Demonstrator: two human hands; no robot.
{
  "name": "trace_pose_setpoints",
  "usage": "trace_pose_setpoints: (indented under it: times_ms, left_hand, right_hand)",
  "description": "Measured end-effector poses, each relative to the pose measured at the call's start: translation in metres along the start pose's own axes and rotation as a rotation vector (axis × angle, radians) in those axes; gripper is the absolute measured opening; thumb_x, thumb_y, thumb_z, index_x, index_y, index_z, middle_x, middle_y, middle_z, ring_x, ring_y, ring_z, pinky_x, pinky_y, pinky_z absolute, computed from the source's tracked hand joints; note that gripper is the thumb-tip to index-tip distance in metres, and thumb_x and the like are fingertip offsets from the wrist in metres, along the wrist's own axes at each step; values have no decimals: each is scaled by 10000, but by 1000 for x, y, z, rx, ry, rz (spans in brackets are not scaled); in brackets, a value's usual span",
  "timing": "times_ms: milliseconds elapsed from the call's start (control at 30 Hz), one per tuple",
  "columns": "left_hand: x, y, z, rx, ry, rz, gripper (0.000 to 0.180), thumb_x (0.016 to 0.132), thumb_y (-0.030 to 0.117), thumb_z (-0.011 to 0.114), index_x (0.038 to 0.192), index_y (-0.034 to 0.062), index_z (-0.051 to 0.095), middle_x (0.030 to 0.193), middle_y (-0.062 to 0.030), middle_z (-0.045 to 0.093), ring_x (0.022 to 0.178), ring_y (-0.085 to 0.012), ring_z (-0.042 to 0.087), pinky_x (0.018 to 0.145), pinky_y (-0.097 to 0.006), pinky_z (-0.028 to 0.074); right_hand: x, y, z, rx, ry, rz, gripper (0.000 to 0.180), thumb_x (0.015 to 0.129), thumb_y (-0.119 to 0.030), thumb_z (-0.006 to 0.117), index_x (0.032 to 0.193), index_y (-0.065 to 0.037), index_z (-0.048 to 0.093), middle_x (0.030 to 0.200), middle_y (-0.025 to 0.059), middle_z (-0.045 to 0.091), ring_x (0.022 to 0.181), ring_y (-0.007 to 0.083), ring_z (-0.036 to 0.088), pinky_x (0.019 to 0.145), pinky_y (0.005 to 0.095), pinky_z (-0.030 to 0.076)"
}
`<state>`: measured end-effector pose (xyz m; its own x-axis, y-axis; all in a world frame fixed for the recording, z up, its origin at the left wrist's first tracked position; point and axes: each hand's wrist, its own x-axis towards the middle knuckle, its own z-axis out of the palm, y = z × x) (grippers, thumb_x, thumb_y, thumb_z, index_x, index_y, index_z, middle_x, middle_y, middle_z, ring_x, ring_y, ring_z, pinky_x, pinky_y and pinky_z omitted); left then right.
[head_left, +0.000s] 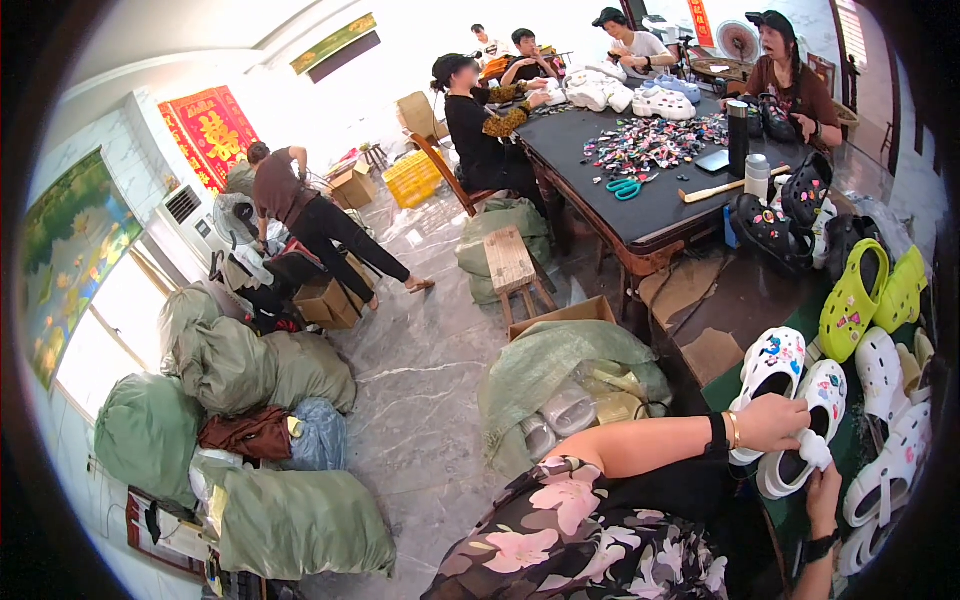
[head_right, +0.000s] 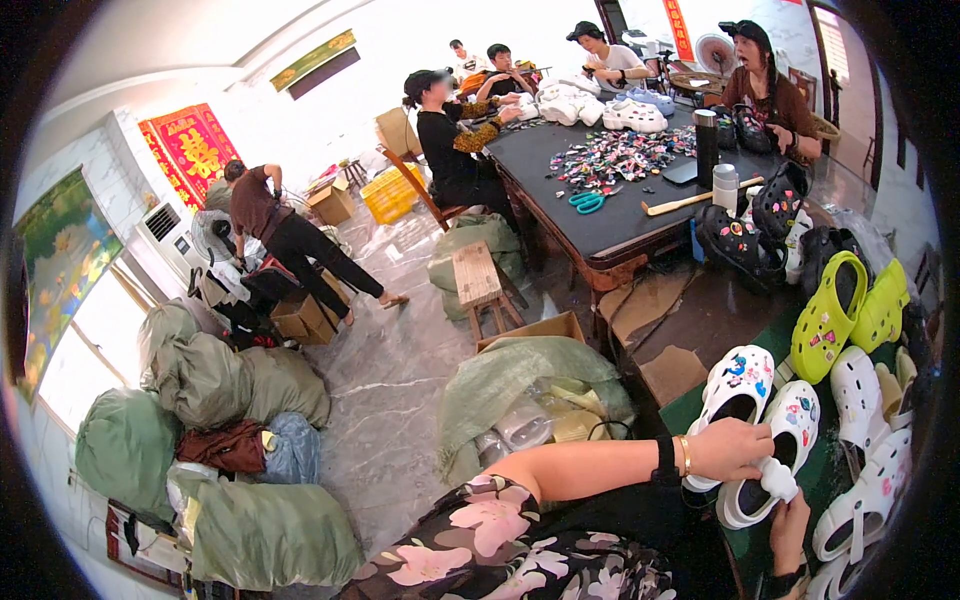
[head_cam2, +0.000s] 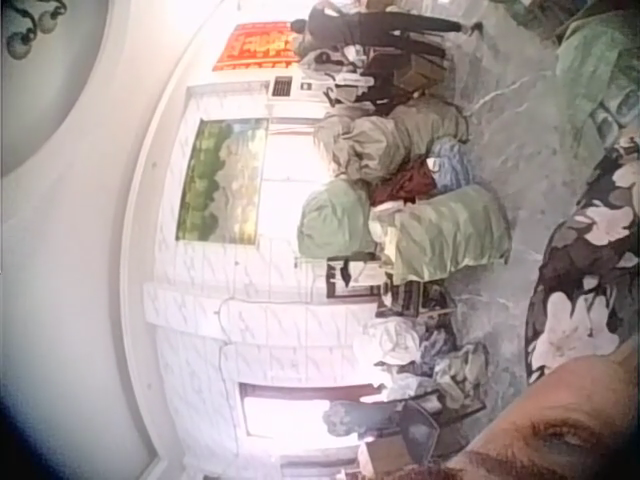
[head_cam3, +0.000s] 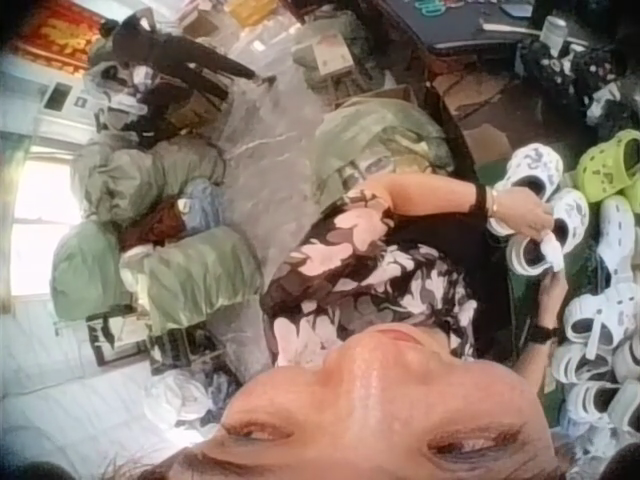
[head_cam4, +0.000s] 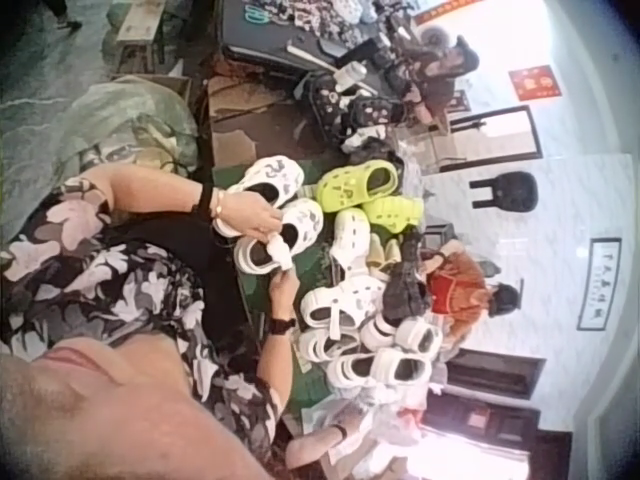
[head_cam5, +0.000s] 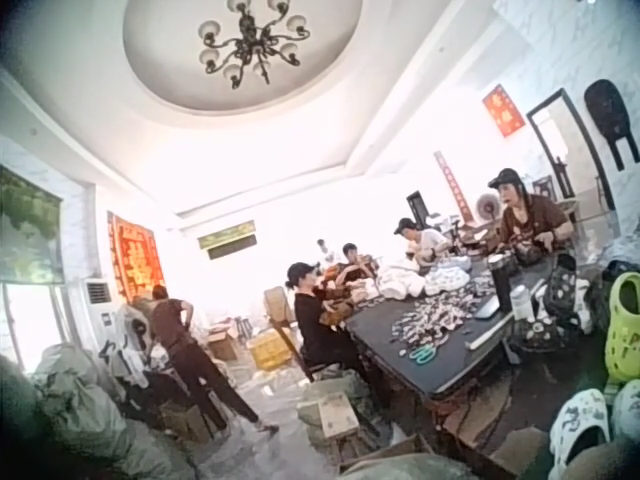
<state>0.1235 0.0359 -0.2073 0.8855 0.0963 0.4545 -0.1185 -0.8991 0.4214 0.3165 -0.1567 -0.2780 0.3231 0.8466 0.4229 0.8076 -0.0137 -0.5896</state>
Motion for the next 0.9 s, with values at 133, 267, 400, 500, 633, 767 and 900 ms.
trace_pose_setpoints:
  times_ms: [133,267,400,500,633,767,900]
  left_hand:
    - [0,-1,0,-43,16,-3,331,756,262,725,953,62,548,931,-130,532,798,-328,599,685,-436,479]
    - [1,4,-5,-28,-2,-30,346,733,253,738,966,74,555,943,-126,539,859,-324,589,733,-430,463]
    - [1,25,-15,65,225,170,410,692,236,748,1031,81,576,1013,-101,544,978,-285,540,859,-407,407]
    - [2,53,-15,-35,205,198,440,680,207,742,1064,68,578,1041,-89,540,998,-266,519,890,-402,383]
    - [3,75,-20,-282,231,177,384,720,132,719,1065,49,571,984,-107,553,920,-292,553,806,-400,437]
    - [1,80,-29,-562,261,47,257,757,73,679,993,42,582,905,-125,554,862,-325,569,755,-399,458]
    - [-2,73,-31,-569,213,40,225,768,72,682,970,29,593,904,-113,558,866,-303,574,760,-388,467]
  right_hand:
    - [-12,-32,-23,241,-217,401,55,891,-10,501,896,26,542,665,68,529,566,152,524,529,293,412]
    - [-19,-67,-36,478,-380,447,108,911,-57,505,805,-38,493,638,-5,470,533,70,462,492,230,357]
    - [-15,-89,-37,566,-166,346,80,946,-70,494,867,-70,480,663,-40,421,546,43,391,478,199,294]
    - [-8,-99,-39,744,-58,369,57,971,-110,502,946,-63,483,699,-43,426,558,24,362,488,179,259]
    - [-2,-114,-26,843,91,340,86,989,-128,500,1050,-71,478,738,-59,427,567,-1,342,487,169,228]
    - [4,-122,-19,838,129,295,151,992,-116,490,1133,-74,456,756,-66,422,557,-11,337,469,162,216]
    - [8,-123,-18,833,156,291,190,992,-113,496,1165,-63,436,717,-55,420,522,-1,334,445,161,208]
